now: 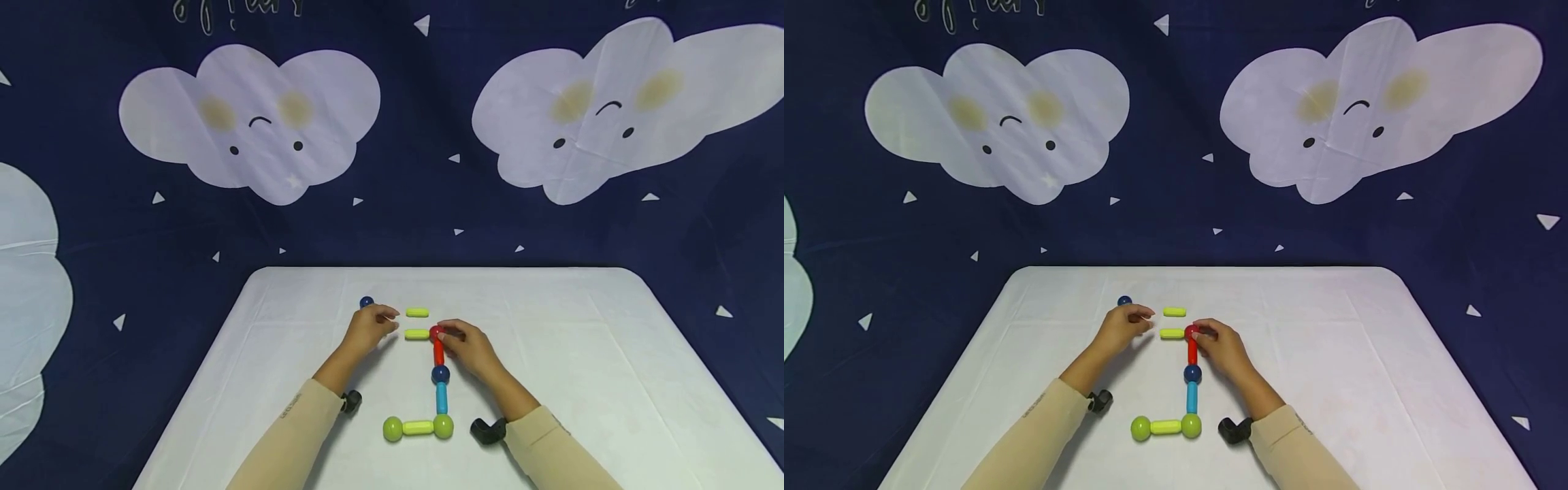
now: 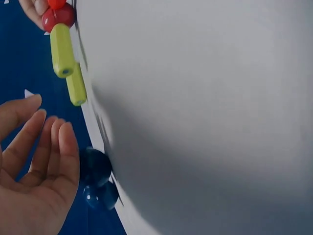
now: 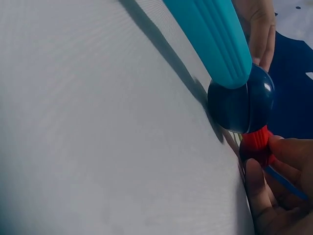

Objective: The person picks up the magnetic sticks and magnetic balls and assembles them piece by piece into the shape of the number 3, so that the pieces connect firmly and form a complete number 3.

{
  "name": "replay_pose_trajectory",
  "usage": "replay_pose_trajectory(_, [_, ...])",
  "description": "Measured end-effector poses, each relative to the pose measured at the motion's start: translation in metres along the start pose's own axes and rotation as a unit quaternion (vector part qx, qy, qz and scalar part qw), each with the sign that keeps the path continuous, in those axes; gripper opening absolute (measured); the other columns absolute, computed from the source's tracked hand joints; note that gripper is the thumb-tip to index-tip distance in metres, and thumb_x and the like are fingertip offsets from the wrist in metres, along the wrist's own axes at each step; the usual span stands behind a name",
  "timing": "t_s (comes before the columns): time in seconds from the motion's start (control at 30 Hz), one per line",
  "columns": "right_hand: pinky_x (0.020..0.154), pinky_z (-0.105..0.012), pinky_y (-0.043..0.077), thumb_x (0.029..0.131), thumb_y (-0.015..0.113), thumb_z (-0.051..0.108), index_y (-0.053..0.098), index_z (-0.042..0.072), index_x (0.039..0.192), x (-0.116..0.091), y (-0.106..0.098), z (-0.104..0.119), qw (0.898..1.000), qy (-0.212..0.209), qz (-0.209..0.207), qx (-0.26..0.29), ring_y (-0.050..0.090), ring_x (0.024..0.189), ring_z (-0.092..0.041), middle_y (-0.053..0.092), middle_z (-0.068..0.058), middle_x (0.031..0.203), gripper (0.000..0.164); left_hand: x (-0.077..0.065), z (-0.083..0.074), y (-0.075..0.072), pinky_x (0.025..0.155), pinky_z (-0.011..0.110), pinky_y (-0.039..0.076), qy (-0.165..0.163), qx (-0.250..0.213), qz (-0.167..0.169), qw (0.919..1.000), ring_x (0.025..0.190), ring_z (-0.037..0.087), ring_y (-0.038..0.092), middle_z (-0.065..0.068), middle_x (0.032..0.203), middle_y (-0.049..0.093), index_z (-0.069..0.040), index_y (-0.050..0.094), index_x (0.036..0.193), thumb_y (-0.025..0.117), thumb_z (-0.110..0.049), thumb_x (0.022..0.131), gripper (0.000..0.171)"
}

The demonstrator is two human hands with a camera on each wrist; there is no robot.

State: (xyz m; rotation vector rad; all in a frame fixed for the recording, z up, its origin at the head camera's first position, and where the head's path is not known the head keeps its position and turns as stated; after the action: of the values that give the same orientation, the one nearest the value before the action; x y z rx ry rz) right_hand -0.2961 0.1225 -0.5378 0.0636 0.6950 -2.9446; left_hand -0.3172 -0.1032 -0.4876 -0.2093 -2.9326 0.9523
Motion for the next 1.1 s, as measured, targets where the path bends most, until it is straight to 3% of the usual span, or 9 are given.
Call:
replay_pose_trajectory(0.2, [0.072,-0.026,0.060,0.098,0.066,0.019,0.067,0.013,0.128,0.001,-0.002,-0.003,1.000,0.001,-0.004,0.002,0.067,0.083,-0.013,0.071,-0.012,0.121,0.030,0.002,0.005,-0.016,0.076,0.030,0.054,-0.002,-0.004,-0.048,0.9989,0.088,0.019,0.063,0.011,0.099,0.068,-0.004,0.075,0.112,0.077,-0.007,0.087,0.025])
replay_pose_trajectory(0.43, [0.073,-0.027,0.060,0.098,0.067,0.021,0.068,0.013,0.127,-0.001,-0.001,0.000,1.000,0.003,0.002,0.009,0.067,0.081,-0.014,0.071,-0.012,0.120,0.030,0.006,0.020,-0.026,0.075,0.030,0.053,-0.035,0.002,-0.074,0.9966,0.088,0.018,0.061,0.012,0.102,0.064,-0.005,0.075,0.115,0.078,-0.005,0.085,0.030])
replay_pose_trajectory(0.67, [0.069,-0.025,0.058,0.098,0.067,0.020,0.068,0.013,0.125,-0.002,-0.001,0.002,1.000,-0.003,0.004,0.008,0.066,0.077,-0.014,0.073,-0.011,0.114,0.028,0.007,0.028,-0.026,0.081,0.035,0.052,-0.057,0.020,-0.066,0.9960,0.090,0.020,0.057,0.011,0.104,0.061,-0.006,0.074,0.117,0.079,-0.008,0.085,0.033])
replay_pose_trajectory(0.83, [0.071,-0.025,0.059,0.097,0.067,0.019,0.068,0.013,0.125,-0.001,-0.001,0.001,1.000,0.003,0.003,0.010,0.066,0.078,-0.013,0.072,-0.011,0.117,0.029,0.007,0.029,-0.023,0.077,0.034,0.050,-0.058,0.043,-0.054,0.9959,0.088,0.021,0.056,0.011,0.100,0.060,-0.007,0.076,0.112,0.080,-0.011,0.084,0.028])
replay_pose_trajectory(1.1, [0.070,-0.026,0.059,0.097,0.067,0.018,0.068,0.011,0.125,0.000,-0.001,0.000,1.000,-0.007,0.003,0.017,0.067,0.079,-0.013,0.073,-0.012,0.115,0.029,0.003,0.031,-0.019,0.075,0.032,0.053,-0.082,0.018,-0.024,0.9962,0.095,0.024,0.063,0.012,0.109,0.066,-0.012,0.077,0.108,0.079,-0.011,0.084,0.024])
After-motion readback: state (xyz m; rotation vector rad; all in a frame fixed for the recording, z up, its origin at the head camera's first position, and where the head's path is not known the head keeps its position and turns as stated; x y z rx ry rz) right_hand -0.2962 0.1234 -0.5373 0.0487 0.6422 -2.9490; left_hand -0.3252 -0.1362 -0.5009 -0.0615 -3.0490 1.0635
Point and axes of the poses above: each hand's wrist, its own x-axis towards the middle knuckle, its own y-axis out of the palm, z = x × y, the point moved 7 cm from there along x, towards the middle knuckle
